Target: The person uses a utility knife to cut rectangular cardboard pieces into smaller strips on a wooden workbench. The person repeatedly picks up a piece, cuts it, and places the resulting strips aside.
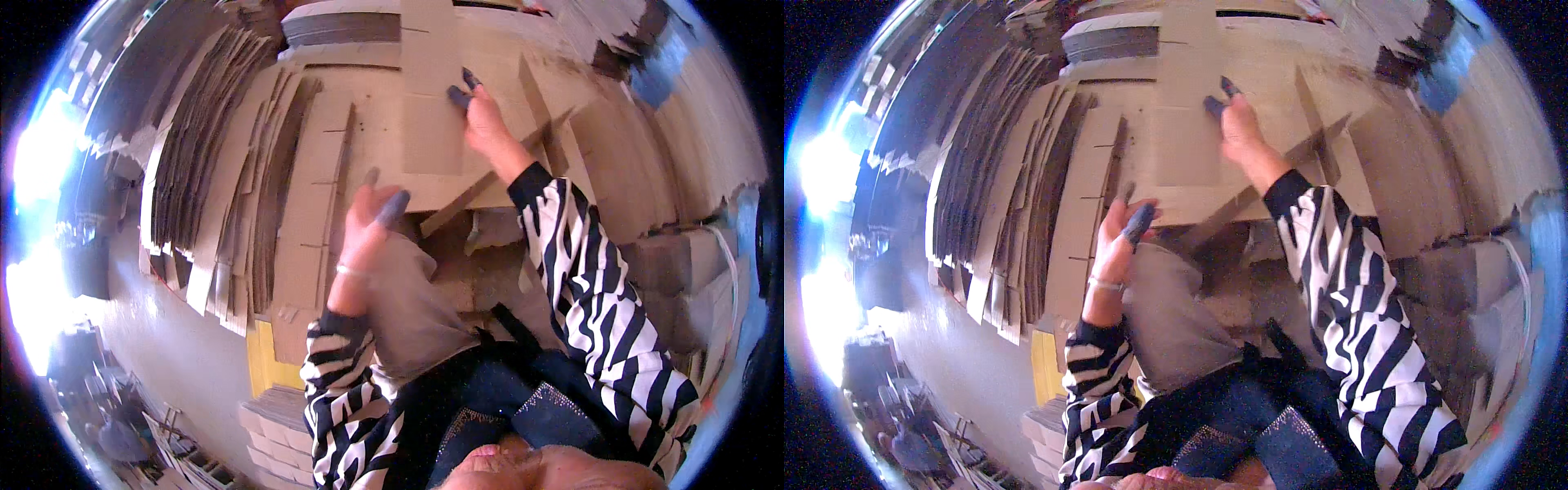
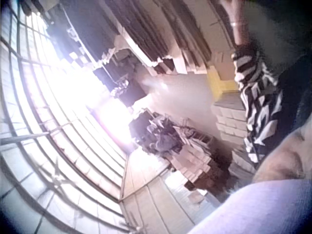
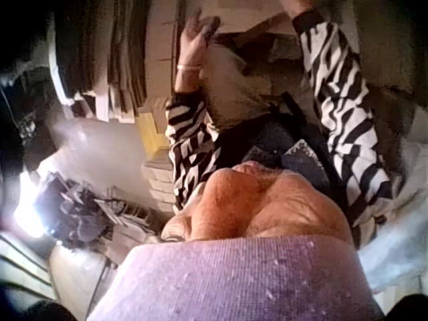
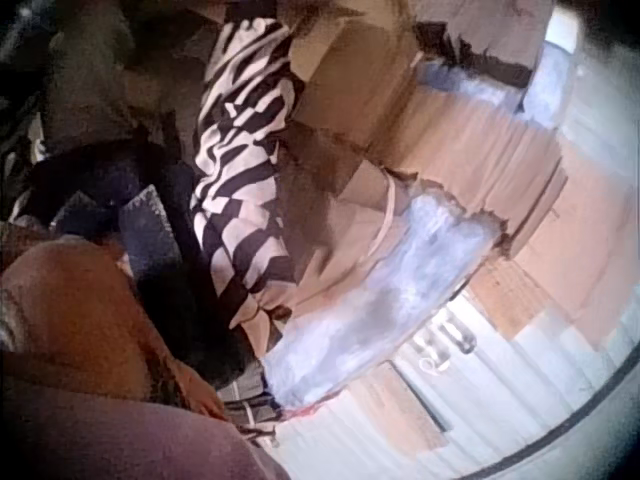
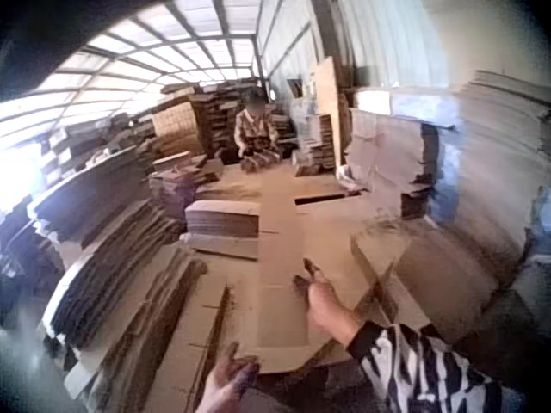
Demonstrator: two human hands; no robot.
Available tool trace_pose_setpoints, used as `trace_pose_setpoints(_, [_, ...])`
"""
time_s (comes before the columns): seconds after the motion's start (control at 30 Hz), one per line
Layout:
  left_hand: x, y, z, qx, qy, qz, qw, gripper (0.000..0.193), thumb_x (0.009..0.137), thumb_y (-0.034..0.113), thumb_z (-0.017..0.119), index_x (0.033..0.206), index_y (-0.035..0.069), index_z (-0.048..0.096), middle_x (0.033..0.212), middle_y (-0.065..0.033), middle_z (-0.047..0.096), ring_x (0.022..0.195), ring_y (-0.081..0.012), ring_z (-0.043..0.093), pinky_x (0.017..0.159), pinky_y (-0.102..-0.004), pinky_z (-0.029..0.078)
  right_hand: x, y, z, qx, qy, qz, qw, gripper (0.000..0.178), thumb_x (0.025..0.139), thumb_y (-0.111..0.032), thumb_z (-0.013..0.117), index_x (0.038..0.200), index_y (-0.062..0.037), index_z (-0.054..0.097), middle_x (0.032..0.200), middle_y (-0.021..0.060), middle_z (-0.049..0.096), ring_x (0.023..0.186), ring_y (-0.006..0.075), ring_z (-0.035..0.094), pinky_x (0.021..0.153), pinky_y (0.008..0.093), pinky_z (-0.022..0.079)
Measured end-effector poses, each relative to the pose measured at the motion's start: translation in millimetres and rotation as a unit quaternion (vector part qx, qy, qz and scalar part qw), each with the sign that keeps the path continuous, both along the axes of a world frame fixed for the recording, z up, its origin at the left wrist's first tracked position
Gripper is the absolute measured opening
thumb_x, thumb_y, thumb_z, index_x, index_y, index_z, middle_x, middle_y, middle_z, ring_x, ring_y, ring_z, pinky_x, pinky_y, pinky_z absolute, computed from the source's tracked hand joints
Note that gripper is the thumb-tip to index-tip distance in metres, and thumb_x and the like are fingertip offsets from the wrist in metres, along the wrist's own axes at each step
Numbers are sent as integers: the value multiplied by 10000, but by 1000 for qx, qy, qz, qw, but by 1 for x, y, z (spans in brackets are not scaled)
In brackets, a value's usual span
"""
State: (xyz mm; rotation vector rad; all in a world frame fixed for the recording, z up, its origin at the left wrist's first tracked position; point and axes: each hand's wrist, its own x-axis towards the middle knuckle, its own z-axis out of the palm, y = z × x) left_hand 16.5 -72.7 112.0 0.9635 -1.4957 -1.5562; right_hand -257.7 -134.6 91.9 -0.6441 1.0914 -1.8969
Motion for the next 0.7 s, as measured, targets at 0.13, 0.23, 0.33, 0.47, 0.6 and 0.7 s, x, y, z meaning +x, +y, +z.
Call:
trace_pose_setpoints(0.13, [11, -10, -3, 43, -97, 48, 993, 251, 895, 209, 624, 1028, -3, 606, 892, -103, 690, 675, -132, 645, 569, -211, 435, 76, -22, -18, 8, -95, 141, 985, 482, 917, -105, 530, 1379, -79, 394, 1134, 78, 586, 958, 169, 572, 789, 328, 485])
trace_pose_setpoints(0.23, [-2, -27, 5, -78, -108, 101, 986, 105, 880, 75, 572, 896, 6, 650, 699, -56, 649, 590, -106, 609, 499, -219, 418, 45, 12, 30, 84, 109, 144, 980, 436, 914, -142, 530, 1337, -62, 456, 977, 71, 648, 807, 155, 610, 669, 306, 490])
trace_pose_setpoints(0.33, [39, -33, 24, -237, -200, 207, 928, 210, 771, -57, 494, 908, 1, 642, 663, -33, 603, 616, -82, 554, 549, -277, 465, -8, 27, 37, 93, 388, 90, 913, 344, 896, -168, 554, 1221, -60, 522, 883, 101, 667, 759, 194, 628, 662, 330, 484])
trace_pose_setpoints(0.47, [138, 2, 8, -453, -506, 309, 666, 250, 759, 25, 551, 998, 65, 613, 909, -131, 624, 723, -366, 630, 586, -423, 515, -51, 68, 10, 101, 610, -95, 780, 196, 860, -190, 572, 1001, -57, 604, 874, 195, 656, 815, 376, 628, 684, 463, 474])
trace_pose_setpoints(0.6, [188, 20, -39, -362, -674, 254, 592, 273, 762, 64, 604, 1034, 72, 619, 1070, -103, 589, 967, -309, 602, 769, -412, 475, -79, 102, 4, 317, 734, -79, 595, 265, 836, -131, 584, 1082, -36, 556, 981, 199, 648, 920, 373, 613, 757, 452, 478])
trace_pose_setpoints(0.7, [187, 37, -64, -330, -709, 224, 582, 312, 744, 62, 625, 1056, 62, 614, 1211, -92, 536, 1082, -293, 552, 831, -428, 443, -80, 119, -7, 397, 722, -28, 565, 366, 824, -171, 591, 1163, -53, 518, 957, 206, 643, 913, 389, 610, 746, 487, 478])
